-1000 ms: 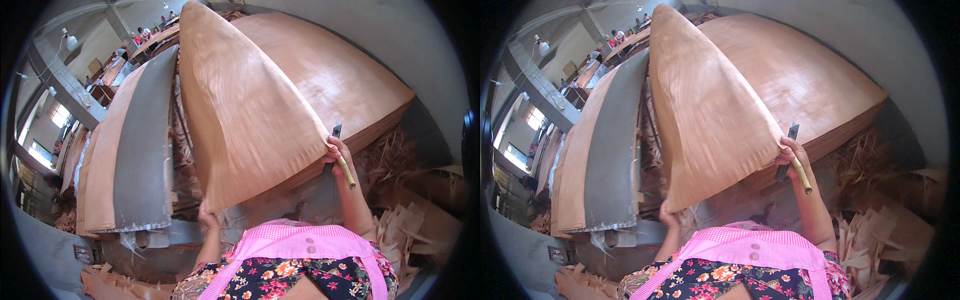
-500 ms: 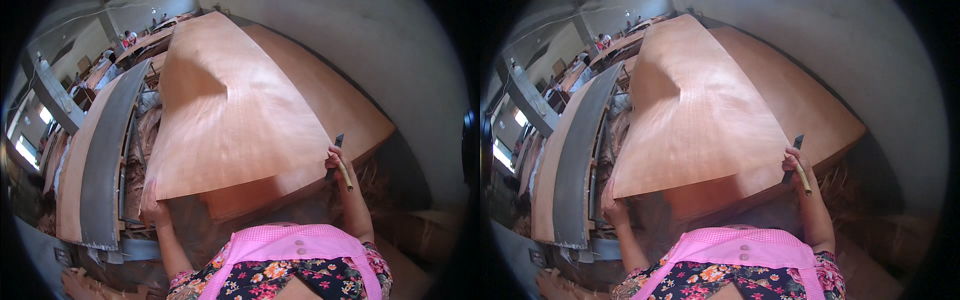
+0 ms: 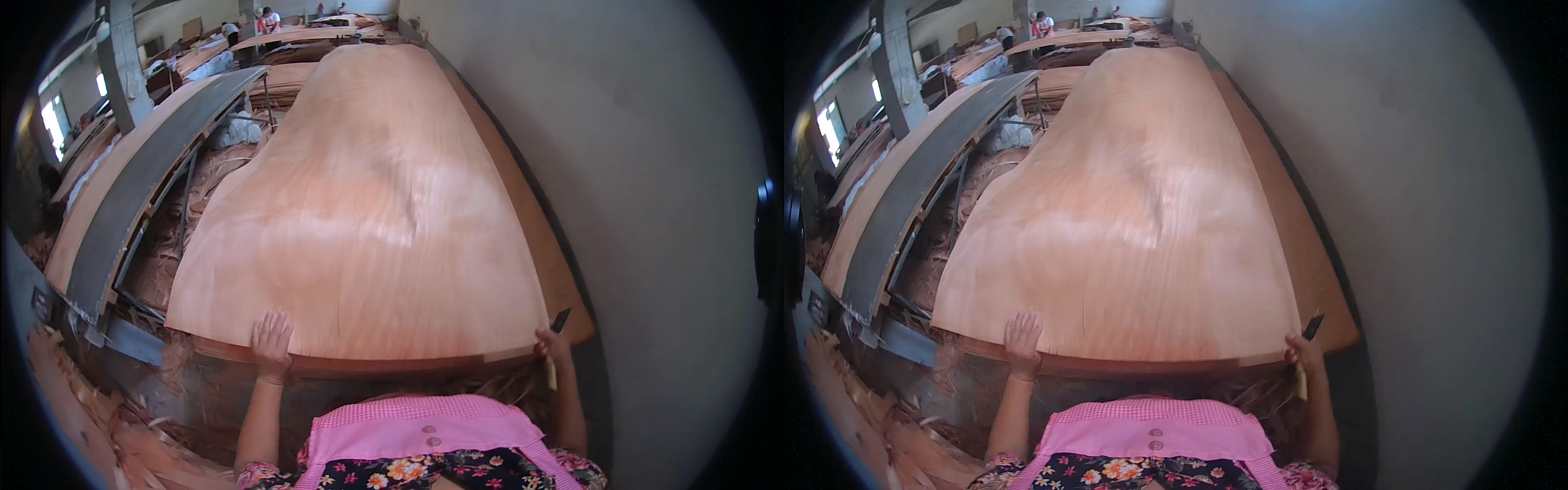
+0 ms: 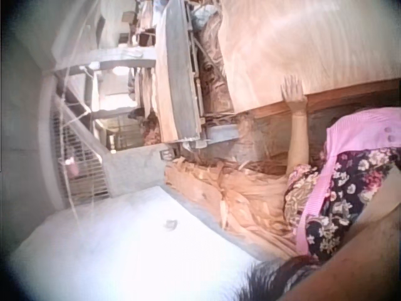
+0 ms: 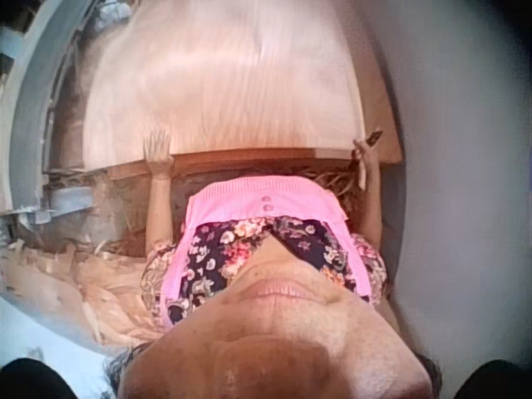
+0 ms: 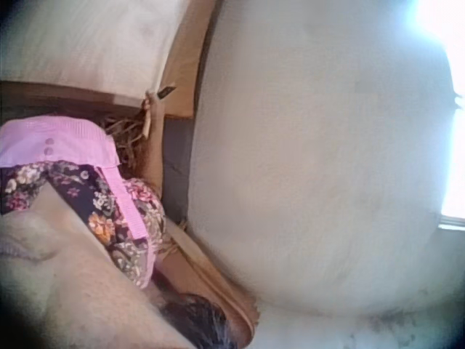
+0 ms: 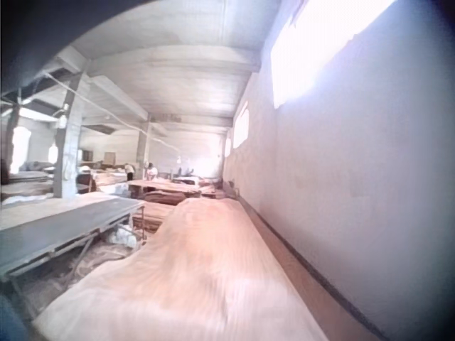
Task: The person cuts thin sheets of wood veneer using a utility knife and a long straightedge. They measure and align the tool against the sheets, make long straight cuts, and stack the trimmed veneer.
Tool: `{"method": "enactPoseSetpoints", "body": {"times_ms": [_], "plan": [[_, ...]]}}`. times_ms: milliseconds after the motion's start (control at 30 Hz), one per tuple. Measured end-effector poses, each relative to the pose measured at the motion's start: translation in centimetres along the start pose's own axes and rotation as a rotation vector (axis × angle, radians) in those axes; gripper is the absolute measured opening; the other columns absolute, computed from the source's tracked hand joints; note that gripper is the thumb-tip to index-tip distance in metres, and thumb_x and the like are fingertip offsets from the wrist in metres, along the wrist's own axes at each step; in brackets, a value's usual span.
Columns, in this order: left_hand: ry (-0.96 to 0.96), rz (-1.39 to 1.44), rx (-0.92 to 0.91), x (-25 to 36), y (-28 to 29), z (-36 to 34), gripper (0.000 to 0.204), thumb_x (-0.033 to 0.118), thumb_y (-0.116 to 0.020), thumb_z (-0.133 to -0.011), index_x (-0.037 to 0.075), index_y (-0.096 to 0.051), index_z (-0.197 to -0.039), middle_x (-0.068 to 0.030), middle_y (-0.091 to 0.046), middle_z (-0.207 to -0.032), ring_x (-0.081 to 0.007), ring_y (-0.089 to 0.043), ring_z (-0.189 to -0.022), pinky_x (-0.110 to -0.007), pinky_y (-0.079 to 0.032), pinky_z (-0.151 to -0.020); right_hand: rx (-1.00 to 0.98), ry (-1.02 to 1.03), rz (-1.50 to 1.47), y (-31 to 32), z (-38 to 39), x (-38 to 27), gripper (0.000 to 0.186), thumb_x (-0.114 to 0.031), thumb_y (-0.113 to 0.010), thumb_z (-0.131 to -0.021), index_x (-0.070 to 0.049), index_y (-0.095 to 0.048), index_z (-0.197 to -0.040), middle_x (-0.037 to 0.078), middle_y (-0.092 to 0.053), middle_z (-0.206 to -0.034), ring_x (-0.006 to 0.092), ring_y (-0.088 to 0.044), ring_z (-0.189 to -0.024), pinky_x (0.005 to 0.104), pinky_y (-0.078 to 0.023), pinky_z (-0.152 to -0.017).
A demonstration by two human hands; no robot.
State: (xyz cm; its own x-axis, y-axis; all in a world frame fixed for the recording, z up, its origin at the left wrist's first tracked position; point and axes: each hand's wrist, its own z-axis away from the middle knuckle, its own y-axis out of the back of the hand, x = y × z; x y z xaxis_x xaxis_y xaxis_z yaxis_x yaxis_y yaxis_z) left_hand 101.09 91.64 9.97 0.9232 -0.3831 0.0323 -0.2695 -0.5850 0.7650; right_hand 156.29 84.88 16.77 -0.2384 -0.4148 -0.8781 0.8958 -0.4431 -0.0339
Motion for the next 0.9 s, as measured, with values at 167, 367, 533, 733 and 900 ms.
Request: {"method": "enactPoseSetpoints", "body": {"times_ms": [167,367,533,733,900], "plan": [[-0.056,0.194,-0.181,2.1,-7.1,4.1,0.026,0.008,-0.046,-0.075,0.008,-0.058,-0.099,-0.0109,-0.058,-0.105,-0.0276,-0.053,-0.101,-0.042,-0.040,-0.087,0.115,0.223,0.524,3.1,-2.5,3.4,0.013,-0.011,-0.057,-0.073,-0.003,-0.054,-0.082,0.005,-0.053,-0.060,0.0151,-0.049,-0.044,0.0271,-0.037,-0.038],[-0.103,0.239,-0.294,4.8,-11.1,6.9,0.031,0.010,-0.048,-0.074,0.011,-0.056,-0.103,-0.0113,-0.057,-0.104,-0.0277,-0.053,-0.099,-0.039,-0.041,-0.086,0.447,0.374,1.211,-0.1,-2.5,5.5,0.037,-0.022,-0.055,-0.076,-0.003,-0.054,-0.109,0.017,-0.061,-0.084,0.0327,-0.059,-0.078,0.0372,-0.046,-0.069],[-0.072,0.179,-0.424,5.0,-13.9,6.9,0.037,0.010,-0.046,-0.076,0.011,-0.051,-0.113,-0.0095,-0.048,-0.120,-0.0282,-0.042,-0.114,-0.046,-0.032,-0.093,0.423,0.393,1.048,3.7,-8.4,10.8,0.048,-0.024,-0.057,-0.077,-0.005,-0.047,-0.120,0.017,-0.059,-0.096,0.0301,-0.058,-0.088,0.0356,-0.045,-0.074],[-0.062,0.164,-0.489,4.8,-14.0,7.0,0.040,0.011,-0.045,-0.077,0.010,-0.048,-0.116,-0.0089,-0.044,-0.126,-0.0272,-0.036,-0.121,-0.052,-0.024,-0.097,0.330,0.169,0.369,5.4,-9.8,13.1,0.048,-0.024,-0.057,-0.080,-0.003,-0.045,-0.122,0.018,-0.053,-0.112,0.0294,-0.053,-0.099,0.0356,-0.041,-0.083],[-0.021,0.159,-0.520,3.8,-12.2,8.8,0.041,0.009,-0.043,-0.077,0.008,-0.046,-0.118,-0.0093,-0.043,-0.126,-0.0277,-0.034,-0.122,-0.053,-0.023,-0.096,0.498,0.134,0.574,7.2,-10.6,16.2,0.045,-0.017,-0.061,-0.079,-0.001,-0.047,-0.119,0.013,-0.053,-0.110,0.0211,-0.053,-0.094,0.0291,-0.042,-0.078]]}}
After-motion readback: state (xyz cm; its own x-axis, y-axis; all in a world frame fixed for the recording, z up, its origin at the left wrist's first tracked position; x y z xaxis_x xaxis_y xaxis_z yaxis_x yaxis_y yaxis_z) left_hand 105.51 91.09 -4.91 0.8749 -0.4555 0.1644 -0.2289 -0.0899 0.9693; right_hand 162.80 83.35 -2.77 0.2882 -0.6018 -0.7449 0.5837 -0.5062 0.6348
